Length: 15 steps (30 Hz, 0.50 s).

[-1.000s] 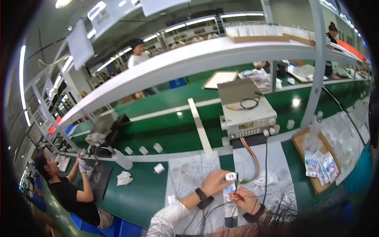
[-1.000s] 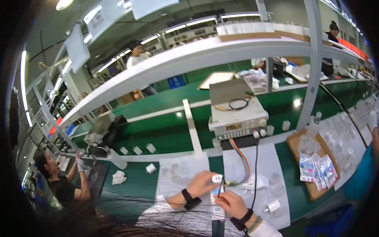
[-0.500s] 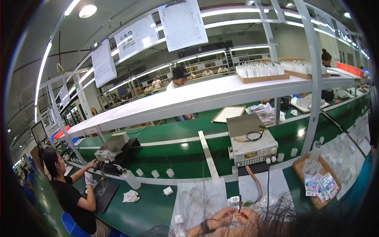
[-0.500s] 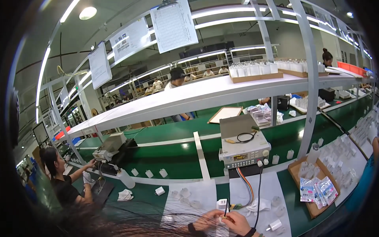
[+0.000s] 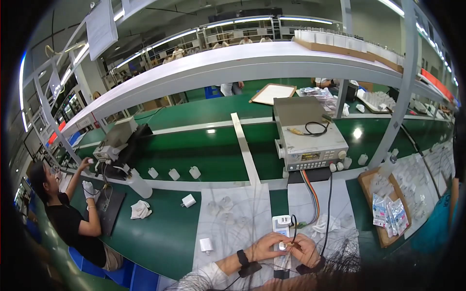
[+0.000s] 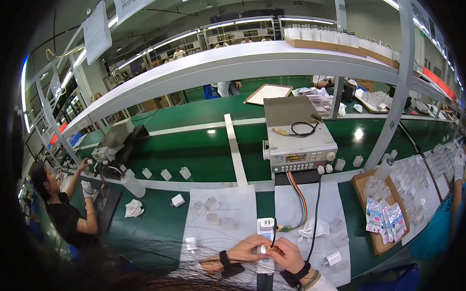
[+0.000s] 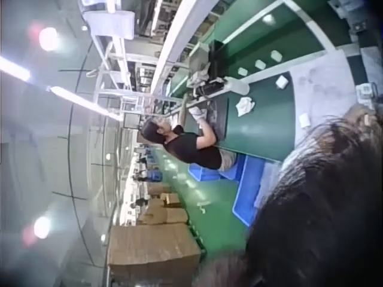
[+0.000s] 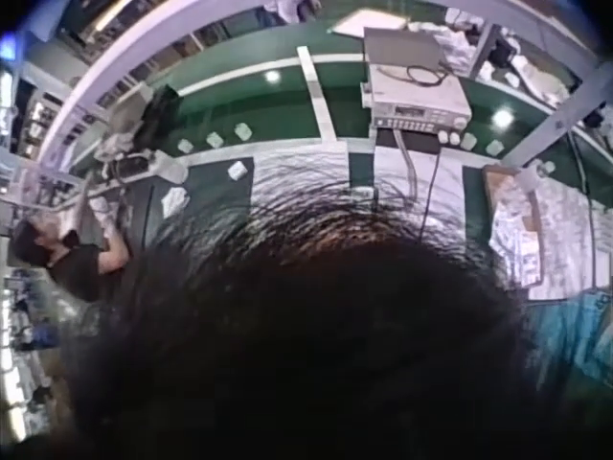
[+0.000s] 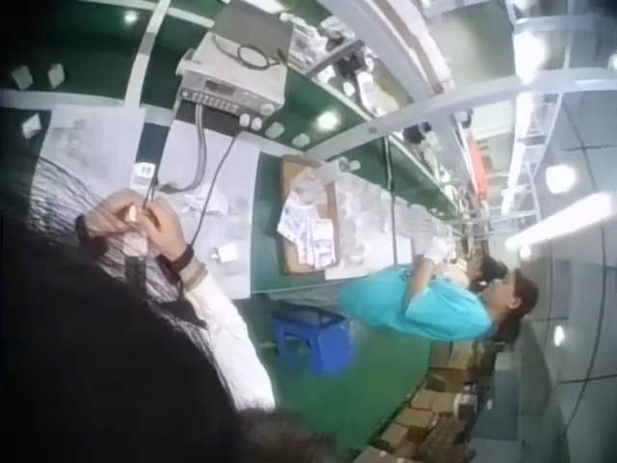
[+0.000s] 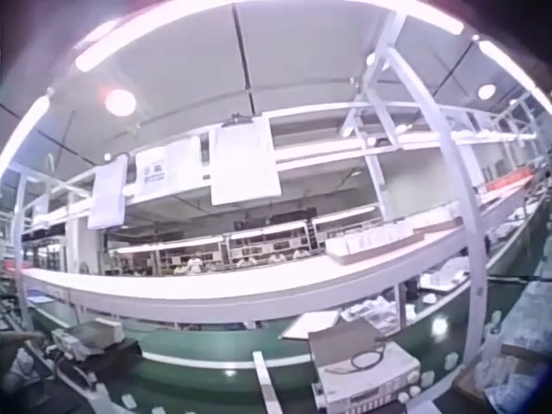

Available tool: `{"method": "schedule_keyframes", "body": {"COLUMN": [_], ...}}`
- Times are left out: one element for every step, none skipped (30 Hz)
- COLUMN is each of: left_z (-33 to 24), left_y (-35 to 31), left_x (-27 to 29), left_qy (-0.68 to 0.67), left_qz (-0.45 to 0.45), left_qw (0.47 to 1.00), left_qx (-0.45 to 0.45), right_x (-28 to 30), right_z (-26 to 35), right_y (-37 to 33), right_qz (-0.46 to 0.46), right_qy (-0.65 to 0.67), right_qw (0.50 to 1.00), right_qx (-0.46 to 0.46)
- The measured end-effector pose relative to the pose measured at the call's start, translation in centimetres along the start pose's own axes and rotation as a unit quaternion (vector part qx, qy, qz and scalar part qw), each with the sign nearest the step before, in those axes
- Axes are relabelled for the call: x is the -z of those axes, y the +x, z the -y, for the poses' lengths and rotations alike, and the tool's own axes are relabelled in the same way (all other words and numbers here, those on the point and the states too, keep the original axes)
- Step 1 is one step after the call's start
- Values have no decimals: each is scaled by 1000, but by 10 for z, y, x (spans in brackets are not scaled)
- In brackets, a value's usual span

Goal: The person tests power adapters by plugging them into a power strip, touching a probe to the USB ports, and then placing them onto a conveyor belt.

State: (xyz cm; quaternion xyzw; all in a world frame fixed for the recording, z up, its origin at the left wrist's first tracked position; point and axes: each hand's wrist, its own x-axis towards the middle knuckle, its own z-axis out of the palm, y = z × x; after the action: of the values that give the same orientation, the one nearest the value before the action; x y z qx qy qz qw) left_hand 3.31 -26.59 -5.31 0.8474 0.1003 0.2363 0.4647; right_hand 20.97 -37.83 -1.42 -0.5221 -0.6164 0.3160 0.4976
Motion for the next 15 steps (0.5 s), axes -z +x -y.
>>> {"method": "schedule_keyframes", "body": {"left_z": [1,2,3,4,4,3,3,2,0,-2,-2,-1,0,1,1], "left_y": [-1,-2,-1,1,0,-1,-2,-3,-2,-1,-1,-1,-1,-2,-2], "left_x": [-1,-1,-1,-2,-3,-4,-4,-5,-4,-3,-3,-3,-4,-4,-3], "left_qy": [-8,-15,-22,-23,-19,-14,-9,-11,-11,-10,-8,-9,-11,-12,-14], "left_qz": [4,9,13,12,12,13,14,15,15,14,13,13,16,18,21], "left_qw": [1000,1000,1000,1000,1000,1000,1000,1000,1000,1000,1000,1000,1000,1000,1000], "left_qx": [4,8,11,12,10,8,7,9,11,12,13,14,14,14,14], "right_x": [0,0,2,4,4,4,4,4,4,5,5,4,3,2,1], "right_z": [0,1,1,2,4,5,6,5,4,4,3,2,0,-3,-4], "right_y": [-1,-2,-2,-1,-3,-4,-4,-4,-4,-3,-3,-3,-4,-6,-6], "right_qz": [2,4,6,7,11,15,18,18,19,21,22,22,21,20,19], "right_qy": [-7,-15,-22,-22,-20,-17,-15,-13,-16,-20,-25,-25,-8,9,26], "right_qw": [1000,1000,1000,1000,1000,999,999,999,999,999,999,999,1000,999,999], "right_qx": [-6,-10,-14,-15,-20,-25,-30,-32,-25,-15,-5,-5,-15,-24,-33]}}
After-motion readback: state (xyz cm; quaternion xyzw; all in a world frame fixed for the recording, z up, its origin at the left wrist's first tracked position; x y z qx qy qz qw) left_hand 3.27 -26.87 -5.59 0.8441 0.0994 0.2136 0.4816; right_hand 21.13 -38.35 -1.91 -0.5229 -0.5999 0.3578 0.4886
